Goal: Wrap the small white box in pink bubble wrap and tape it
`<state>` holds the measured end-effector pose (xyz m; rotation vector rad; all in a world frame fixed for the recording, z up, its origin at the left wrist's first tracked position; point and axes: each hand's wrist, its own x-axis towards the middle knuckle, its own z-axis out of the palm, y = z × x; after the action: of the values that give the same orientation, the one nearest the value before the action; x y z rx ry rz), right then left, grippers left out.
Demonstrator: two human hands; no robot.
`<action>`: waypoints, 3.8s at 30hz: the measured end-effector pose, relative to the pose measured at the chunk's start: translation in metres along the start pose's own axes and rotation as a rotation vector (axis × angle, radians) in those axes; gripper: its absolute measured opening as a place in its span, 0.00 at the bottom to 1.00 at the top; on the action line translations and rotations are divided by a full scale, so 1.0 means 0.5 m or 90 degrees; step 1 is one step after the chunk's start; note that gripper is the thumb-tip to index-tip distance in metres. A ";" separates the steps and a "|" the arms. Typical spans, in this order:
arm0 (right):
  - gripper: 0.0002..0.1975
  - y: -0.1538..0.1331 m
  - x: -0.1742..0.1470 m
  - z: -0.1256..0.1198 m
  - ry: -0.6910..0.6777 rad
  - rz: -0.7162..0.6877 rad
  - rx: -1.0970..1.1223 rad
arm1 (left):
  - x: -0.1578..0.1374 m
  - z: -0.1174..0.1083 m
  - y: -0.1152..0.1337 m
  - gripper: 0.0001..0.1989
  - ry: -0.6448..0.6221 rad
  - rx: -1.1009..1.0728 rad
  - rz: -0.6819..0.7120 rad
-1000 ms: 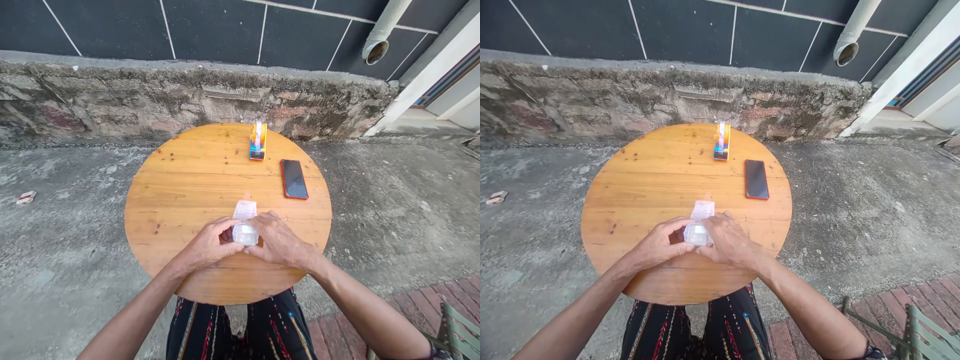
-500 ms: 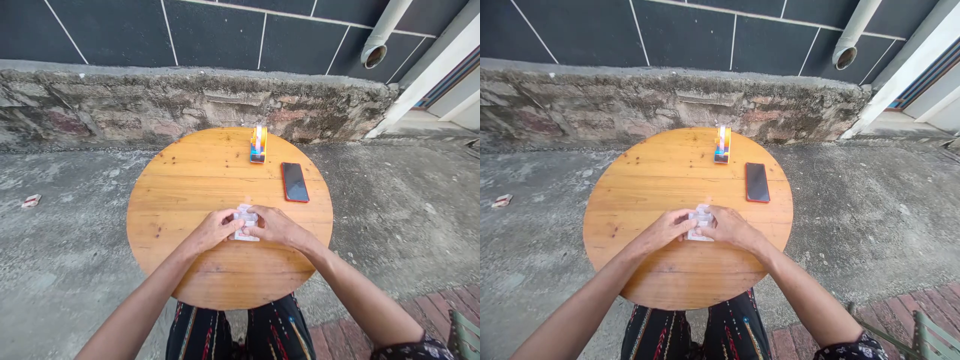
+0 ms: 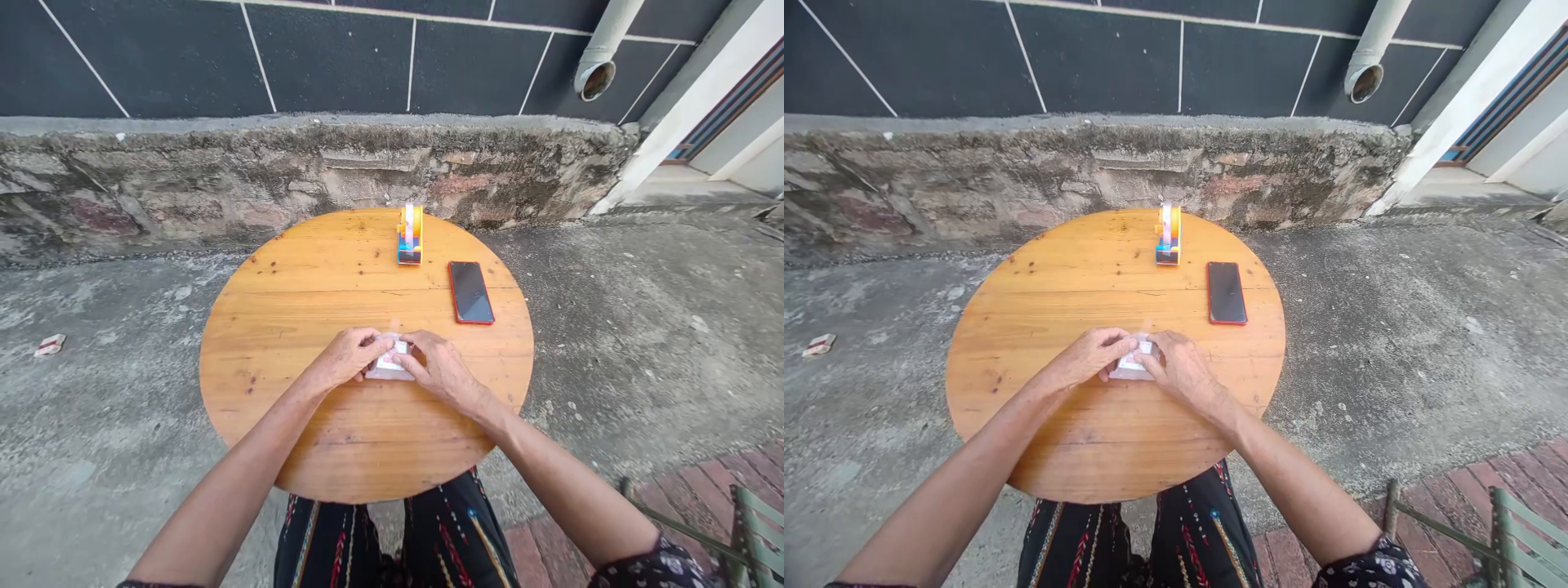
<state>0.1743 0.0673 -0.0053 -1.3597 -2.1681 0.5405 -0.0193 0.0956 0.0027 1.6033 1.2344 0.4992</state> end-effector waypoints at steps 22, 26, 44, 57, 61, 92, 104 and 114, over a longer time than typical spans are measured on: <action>0.12 0.034 0.006 -0.009 -0.037 0.119 0.284 | -0.123 0.118 -0.071 0.08 0.423 0.241 0.352; 0.12 0.050 0.056 -0.003 -0.092 0.116 0.275 | -0.119 0.120 -0.076 0.08 0.432 0.229 0.369; 0.11 0.029 0.198 -0.001 -0.298 -0.094 -0.172 | -0.111 0.120 -0.078 0.10 0.447 0.212 0.411; 0.09 -0.018 0.175 0.008 -0.314 -0.059 -0.361 | -0.112 0.119 -0.077 0.09 0.457 0.211 0.420; 0.09 -0.010 0.167 0.011 -0.294 -0.107 -0.348 | -0.112 0.119 -0.076 0.08 0.460 0.211 0.416; 0.11 -0.001 0.217 0.002 -0.382 -0.397 -0.346 | -0.111 0.118 -0.079 0.08 0.443 0.198 0.405; 0.06 0.025 0.221 -0.015 -0.369 -0.335 -0.209 | -0.114 0.117 -0.076 0.07 0.444 0.201 0.406; 0.06 0.007 0.213 -0.020 -0.372 -0.220 -0.062 | -0.112 0.117 -0.078 0.08 0.441 0.201 0.404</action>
<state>0.1444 0.1657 0.0236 -0.9033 -2.8532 0.7709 -0.0131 0.0178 -0.0419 2.1981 1.3123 1.4078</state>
